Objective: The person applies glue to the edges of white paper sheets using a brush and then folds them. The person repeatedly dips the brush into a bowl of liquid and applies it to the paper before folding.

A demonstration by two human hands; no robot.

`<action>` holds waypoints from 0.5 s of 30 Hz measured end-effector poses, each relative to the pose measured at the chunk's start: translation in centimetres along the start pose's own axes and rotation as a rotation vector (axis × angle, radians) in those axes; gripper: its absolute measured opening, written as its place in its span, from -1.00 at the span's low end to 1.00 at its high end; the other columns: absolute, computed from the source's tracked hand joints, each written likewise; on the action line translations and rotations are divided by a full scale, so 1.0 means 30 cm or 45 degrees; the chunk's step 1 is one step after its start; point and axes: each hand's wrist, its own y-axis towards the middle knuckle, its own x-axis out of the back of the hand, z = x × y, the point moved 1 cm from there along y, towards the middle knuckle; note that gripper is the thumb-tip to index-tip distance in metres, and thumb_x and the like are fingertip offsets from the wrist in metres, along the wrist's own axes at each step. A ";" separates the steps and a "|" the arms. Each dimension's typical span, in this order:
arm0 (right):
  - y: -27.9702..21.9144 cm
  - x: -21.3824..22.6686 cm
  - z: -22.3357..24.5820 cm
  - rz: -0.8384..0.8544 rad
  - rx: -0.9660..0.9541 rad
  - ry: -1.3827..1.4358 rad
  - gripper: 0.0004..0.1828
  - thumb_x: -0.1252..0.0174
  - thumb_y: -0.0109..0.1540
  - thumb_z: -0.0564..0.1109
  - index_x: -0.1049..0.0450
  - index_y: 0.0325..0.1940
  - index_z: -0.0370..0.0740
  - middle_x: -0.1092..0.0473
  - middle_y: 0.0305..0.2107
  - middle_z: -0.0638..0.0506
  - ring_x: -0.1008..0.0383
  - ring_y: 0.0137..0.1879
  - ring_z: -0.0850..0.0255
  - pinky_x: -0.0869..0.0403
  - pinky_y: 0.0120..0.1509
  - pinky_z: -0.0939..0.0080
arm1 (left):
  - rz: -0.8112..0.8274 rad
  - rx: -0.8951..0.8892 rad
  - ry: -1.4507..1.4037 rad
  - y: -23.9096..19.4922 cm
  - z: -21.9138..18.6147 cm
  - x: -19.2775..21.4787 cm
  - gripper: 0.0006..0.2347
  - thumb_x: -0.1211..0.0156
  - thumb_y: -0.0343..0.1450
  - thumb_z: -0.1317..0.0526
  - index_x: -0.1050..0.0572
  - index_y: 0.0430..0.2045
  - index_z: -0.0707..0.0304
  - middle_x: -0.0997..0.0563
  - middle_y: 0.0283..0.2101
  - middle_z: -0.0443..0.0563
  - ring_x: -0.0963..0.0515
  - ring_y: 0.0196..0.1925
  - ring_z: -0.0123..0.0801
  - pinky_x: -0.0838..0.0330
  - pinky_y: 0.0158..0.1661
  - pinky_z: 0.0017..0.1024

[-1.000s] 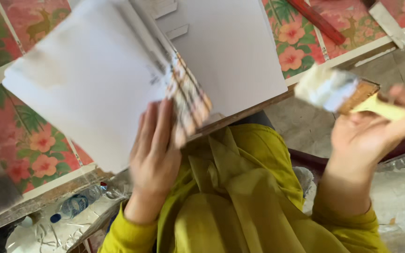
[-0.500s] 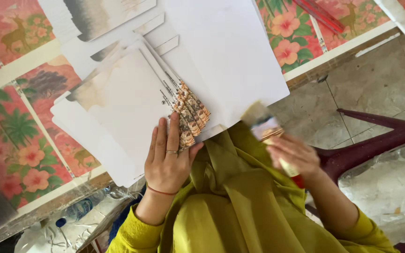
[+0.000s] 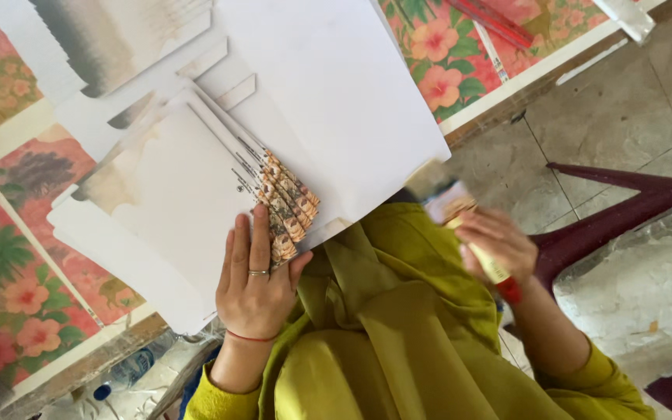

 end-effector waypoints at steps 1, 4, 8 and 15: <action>0.032 0.020 0.027 0.004 -0.010 0.002 -0.86 -0.24 0.01 -0.28 -0.57 -0.38 -0.40 -0.52 -0.34 -0.22 -0.55 -0.19 -0.08 -0.49 -0.06 -0.04 | 0.010 0.001 -0.005 0.001 -0.001 0.009 -0.58 0.10 0.46 -0.01 -0.58 -0.45 0.43 -0.56 0.03 0.21 -0.59 -0.02 0.08 -0.48 -0.02 -0.22; 0.102 0.076 0.067 -0.071 -0.098 -0.001 -0.84 -0.21 0.06 -0.25 -0.56 -0.37 -0.46 -0.49 -0.33 -0.32 -0.51 -0.19 -0.19 -0.49 -0.08 -0.09 | 0.026 -0.020 0.005 0.011 0.002 0.012 -0.56 0.15 0.47 0.00 -0.58 -0.50 0.45 -0.57 0.01 0.22 -0.60 -0.05 0.07 -0.51 -0.05 -0.22; 0.032 0.159 0.029 -0.213 -0.314 0.212 -0.85 -0.05 0.20 -0.20 -0.47 -0.33 -0.36 -0.45 -0.39 -0.19 -0.53 -0.26 -0.01 -0.54 -0.16 0.12 | 0.064 0.070 -0.127 0.022 0.008 0.045 -0.58 0.15 0.48 0.03 -0.48 -0.67 0.37 -0.54 0.03 0.21 -0.59 0.00 0.04 -0.54 -0.05 -0.22; 0.515 0.043 0.095 0.144 -1.354 1.005 -0.81 0.02 0.13 -0.19 -0.41 -0.51 -0.35 -0.34 -0.69 -0.10 -0.31 -0.58 0.19 -0.29 -0.41 0.27 | 0.168 0.076 -0.439 0.010 -0.030 0.064 -0.69 0.01 0.45 0.11 -0.56 -0.30 0.46 -0.42 0.11 0.24 -0.49 0.11 0.11 -0.52 0.05 -0.11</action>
